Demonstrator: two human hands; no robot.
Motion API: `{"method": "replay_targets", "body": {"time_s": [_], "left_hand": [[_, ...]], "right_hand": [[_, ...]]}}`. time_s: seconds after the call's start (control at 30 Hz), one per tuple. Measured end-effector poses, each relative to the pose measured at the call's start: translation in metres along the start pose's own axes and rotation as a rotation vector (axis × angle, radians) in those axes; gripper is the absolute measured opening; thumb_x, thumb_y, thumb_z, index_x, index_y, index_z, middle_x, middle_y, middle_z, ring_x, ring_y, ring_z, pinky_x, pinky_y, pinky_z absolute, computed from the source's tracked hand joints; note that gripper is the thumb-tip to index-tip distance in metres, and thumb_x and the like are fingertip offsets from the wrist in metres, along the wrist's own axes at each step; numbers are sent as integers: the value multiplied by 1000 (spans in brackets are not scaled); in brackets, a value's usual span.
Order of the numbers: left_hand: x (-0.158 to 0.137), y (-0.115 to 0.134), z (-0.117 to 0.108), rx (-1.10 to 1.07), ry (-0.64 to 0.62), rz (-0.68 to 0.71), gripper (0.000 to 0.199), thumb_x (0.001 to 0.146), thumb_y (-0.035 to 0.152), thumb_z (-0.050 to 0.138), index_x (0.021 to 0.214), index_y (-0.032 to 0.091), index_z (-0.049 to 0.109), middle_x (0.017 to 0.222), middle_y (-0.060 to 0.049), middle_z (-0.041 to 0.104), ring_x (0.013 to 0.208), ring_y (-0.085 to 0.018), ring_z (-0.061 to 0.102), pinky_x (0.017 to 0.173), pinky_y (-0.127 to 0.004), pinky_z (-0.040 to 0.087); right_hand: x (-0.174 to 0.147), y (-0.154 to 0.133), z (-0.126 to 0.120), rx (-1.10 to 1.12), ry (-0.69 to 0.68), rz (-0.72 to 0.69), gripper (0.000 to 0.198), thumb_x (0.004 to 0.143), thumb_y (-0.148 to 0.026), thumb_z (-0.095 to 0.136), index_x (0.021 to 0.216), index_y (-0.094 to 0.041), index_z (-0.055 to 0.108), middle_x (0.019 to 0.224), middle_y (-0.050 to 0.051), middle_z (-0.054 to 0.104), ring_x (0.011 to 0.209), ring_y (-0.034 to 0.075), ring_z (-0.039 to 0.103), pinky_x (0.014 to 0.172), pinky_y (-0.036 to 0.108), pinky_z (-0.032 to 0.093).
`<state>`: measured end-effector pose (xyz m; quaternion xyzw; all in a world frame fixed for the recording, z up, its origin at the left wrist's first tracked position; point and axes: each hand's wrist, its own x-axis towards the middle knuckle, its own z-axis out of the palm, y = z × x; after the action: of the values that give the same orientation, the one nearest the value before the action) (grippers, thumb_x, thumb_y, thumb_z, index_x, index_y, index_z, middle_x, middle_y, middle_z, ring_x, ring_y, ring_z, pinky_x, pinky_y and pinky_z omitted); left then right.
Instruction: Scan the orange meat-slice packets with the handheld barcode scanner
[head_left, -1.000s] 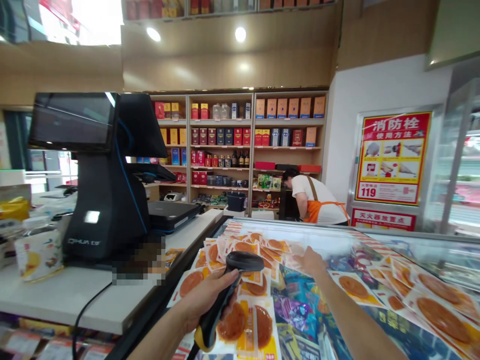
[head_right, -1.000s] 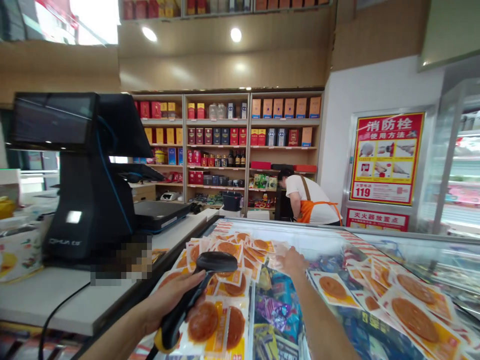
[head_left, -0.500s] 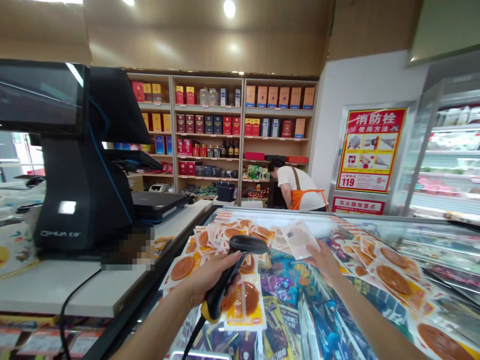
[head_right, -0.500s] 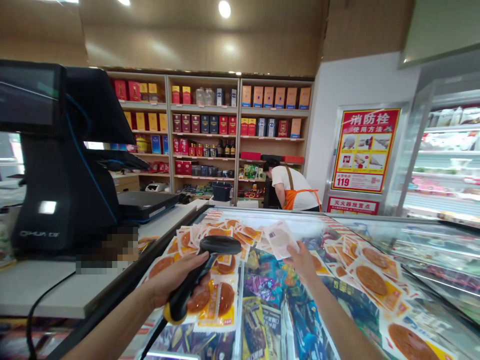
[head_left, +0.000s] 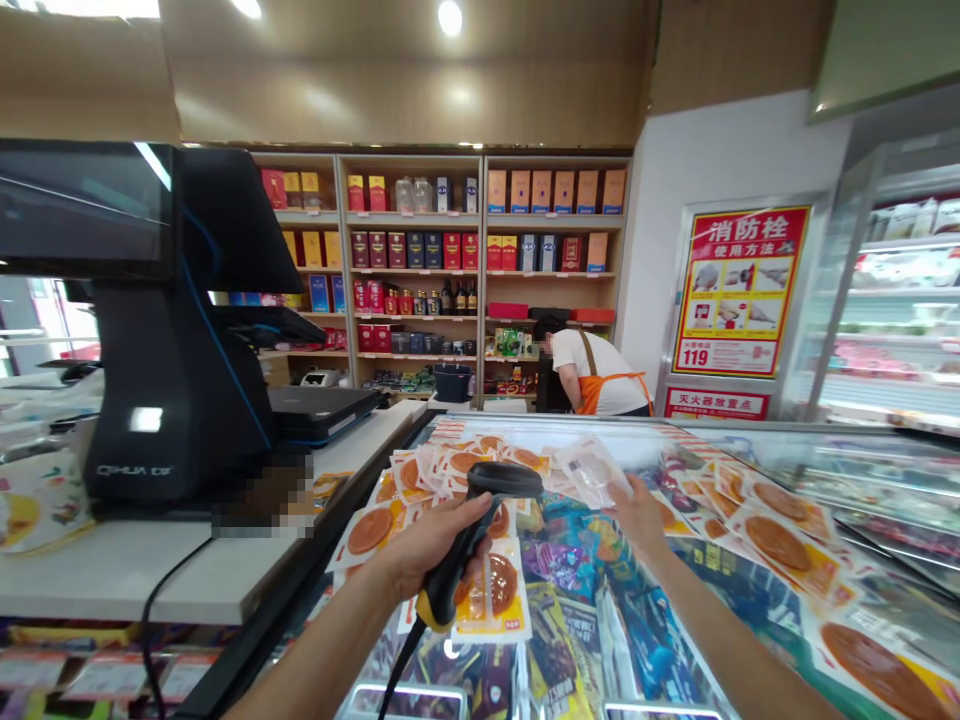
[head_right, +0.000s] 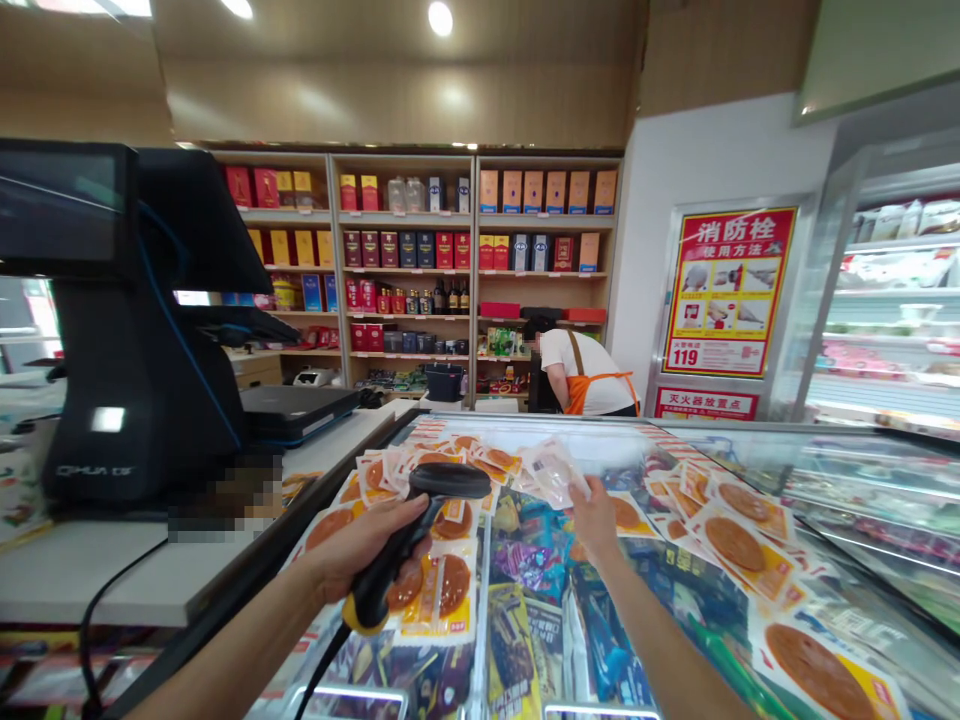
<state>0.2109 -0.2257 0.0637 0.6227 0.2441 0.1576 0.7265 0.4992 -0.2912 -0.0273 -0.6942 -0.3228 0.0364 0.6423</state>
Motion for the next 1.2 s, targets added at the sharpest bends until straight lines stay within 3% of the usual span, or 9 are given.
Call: {"method": "replay_targets", "body": {"time_s": [0.17, 0.3, 0.4, 0.53, 0.7, 0.83, 0.93, 1.1, 1.2], "left_hand": [[4, -4, -4, 22, 64, -22, 35, 65, 51, 47, 70, 18, 38, 49, 4, 49, 37, -6, 44, 37, -17, 33], [8, -9, -8, 6, 71, -30, 35, 64, 51, 48, 70, 18, 36, 51, 4, 51, 37, -6, 45, 38, -16, 32], [10, -13, -10, 11, 46, -16, 35, 65, 51, 47, 69, 18, 36, 50, 3, 51, 36, -6, 45, 37, -16, 31], [11, -16, -13, 9, 32, -19, 35, 67, 51, 45, 69, 18, 36, 50, 3, 50, 37, -6, 45, 38, -17, 32], [7, -17, -16, 0, 52, -22, 34, 67, 50, 45, 70, 18, 36, 51, 4, 50, 38, -6, 45, 37, -16, 31], [7, -16, -20, -5, 47, -30, 34, 67, 51, 45, 69, 18, 36, 51, 4, 49, 38, -6, 44, 36, -16, 30], [10, -17, -23, 2, 55, -53, 36, 66, 52, 45, 68, 18, 36, 51, 4, 49, 38, -5, 43, 36, -16, 30], [11, -22, -27, -25, 72, -80, 36, 65, 53, 46, 68, 18, 37, 51, 4, 49, 39, -5, 44, 37, -16, 28], [6, -26, -31, -22, 96, -84, 36, 65, 53, 46, 69, 18, 37, 50, 4, 48, 38, -6, 43, 37, -17, 27]], "right_hand": [[14, 14, -55, -772, 202, -250, 38, 75, -24, 29, 107, -19, 50, 88, 9, 61, 75, 20, 56, 65, 30, 40], [8, 35, -94, -1170, 21, -377, 42, 72, -10, 29, 103, -25, 53, 97, 5, 60, 82, 18, 55, 67, 29, 39], [1, 44, -103, -1342, -80, -337, 41, 69, -10, 32, 99, -26, 54, 95, 5, 60, 79, 21, 55, 68, 36, 39], [2, 36, -79, -1339, -45, -345, 37, 65, -26, 42, 100, -22, 53, 110, 11, 50, 100, 29, 43, 77, 47, 33], [11, 31, -43, -1208, -236, -428, 31, 69, -29, 41, 97, -27, 55, 109, 6, 51, 105, 27, 39, 83, 49, 26], [22, 34, -47, -1255, -153, -301, 19, 67, -26, 44, 69, -18, 61, 85, 12, 59, 89, 30, 49, 75, 50, 31], [35, 23, -38, -1203, -104, -259, 26, 68, -35, 43, 64, -17, 61, 83, 13, 60, 87, 30, 51, 76, 48, 31], [69, 5, 20, -941, -175, -41, 44, 72, -47, 33, 64, -16, 62, 76, 14, 63, 80, 23, 57, 70, 33, 40], [84, 7, 53, -893, -124, 84, 45, 66, -51, 38, 64, -12, 62, 74, 19, 63, 75, 26, 58, 62, 37, 42]]}}
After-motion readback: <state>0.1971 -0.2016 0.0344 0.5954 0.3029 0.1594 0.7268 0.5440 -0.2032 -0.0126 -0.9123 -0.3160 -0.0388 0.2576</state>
